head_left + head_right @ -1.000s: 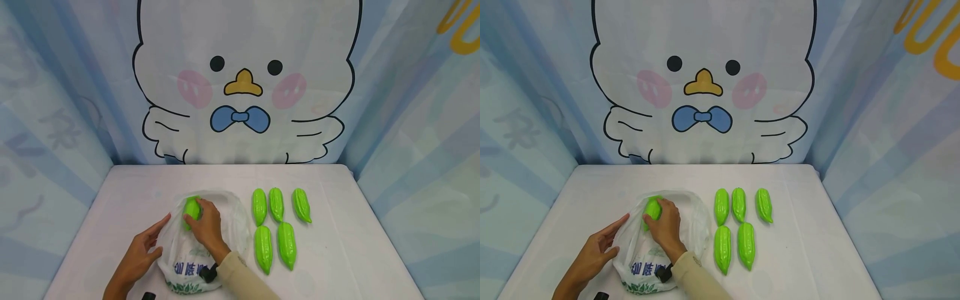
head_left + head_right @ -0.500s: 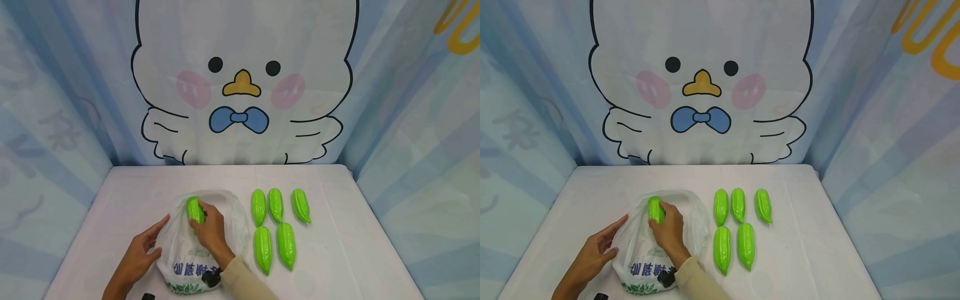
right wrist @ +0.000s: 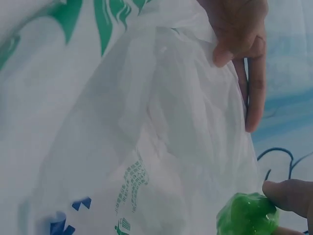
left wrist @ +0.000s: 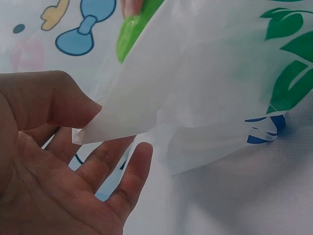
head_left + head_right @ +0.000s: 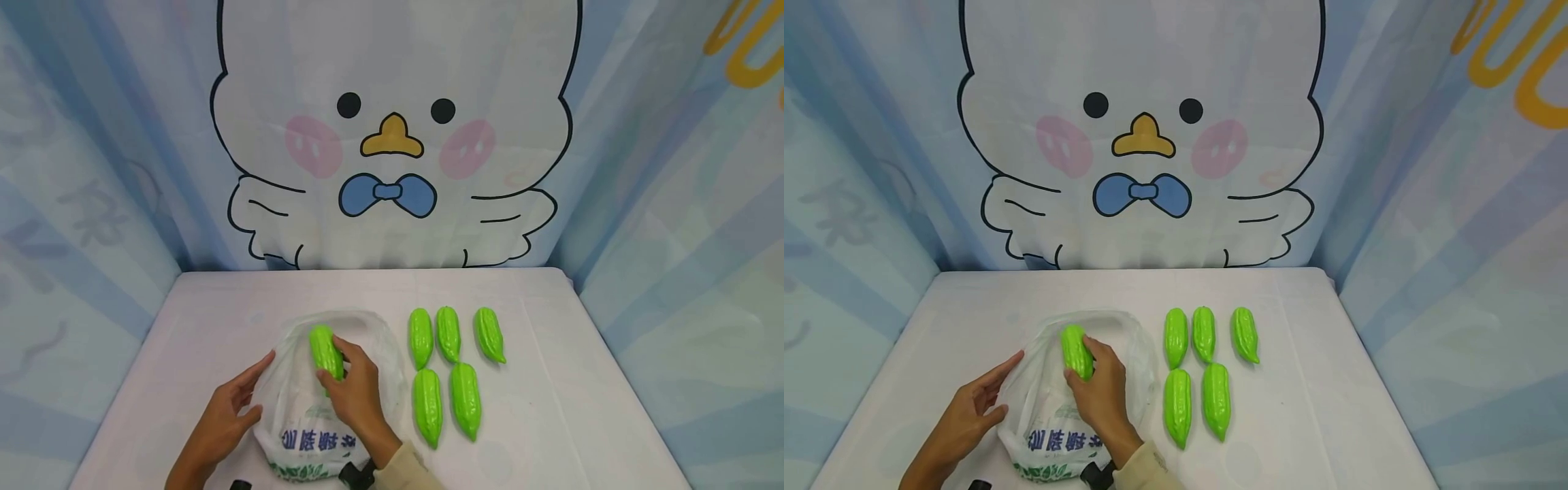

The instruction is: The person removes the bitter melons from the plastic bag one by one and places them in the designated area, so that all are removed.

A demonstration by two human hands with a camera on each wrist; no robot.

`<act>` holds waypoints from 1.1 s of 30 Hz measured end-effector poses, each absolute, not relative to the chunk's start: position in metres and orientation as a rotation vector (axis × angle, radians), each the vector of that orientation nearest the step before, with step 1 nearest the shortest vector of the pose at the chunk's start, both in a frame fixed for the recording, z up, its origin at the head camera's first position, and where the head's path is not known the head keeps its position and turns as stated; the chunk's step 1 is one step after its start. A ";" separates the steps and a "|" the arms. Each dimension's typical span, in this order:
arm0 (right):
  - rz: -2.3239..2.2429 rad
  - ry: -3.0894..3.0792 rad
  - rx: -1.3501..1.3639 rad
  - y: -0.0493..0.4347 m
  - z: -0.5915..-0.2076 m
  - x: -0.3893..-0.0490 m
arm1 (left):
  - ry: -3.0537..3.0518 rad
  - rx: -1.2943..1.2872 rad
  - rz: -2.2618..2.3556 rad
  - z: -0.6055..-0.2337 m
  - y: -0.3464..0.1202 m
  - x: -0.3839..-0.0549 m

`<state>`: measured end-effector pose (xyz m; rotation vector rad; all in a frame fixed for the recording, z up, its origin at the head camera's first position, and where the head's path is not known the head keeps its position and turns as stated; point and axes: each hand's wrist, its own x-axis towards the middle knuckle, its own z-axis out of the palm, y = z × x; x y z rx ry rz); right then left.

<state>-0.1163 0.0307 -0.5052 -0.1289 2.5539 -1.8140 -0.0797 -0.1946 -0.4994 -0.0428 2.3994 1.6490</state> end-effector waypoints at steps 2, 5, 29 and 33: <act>-1.844 2.528 -0.130 0.035 -0.503 -0.113 | 2.393 -0.043 1.654 -0.500 -0.195 -0.079; -1.872 2.501 -0.122 0.044 -0.498 -0.109 | 2.412 -0.016 1.654 -0.500 -0.195 -0.079; -1.963 2.643 0.096 0.129 -0.487 -0.092 | 2.502 0.061 1.606 -0.500 -0.193 -0.080; -1.971 2.668 0.164 0.145 -0.488 -0.090 | 2.511 0.077 1.605 -0.501 -0.193 -0.081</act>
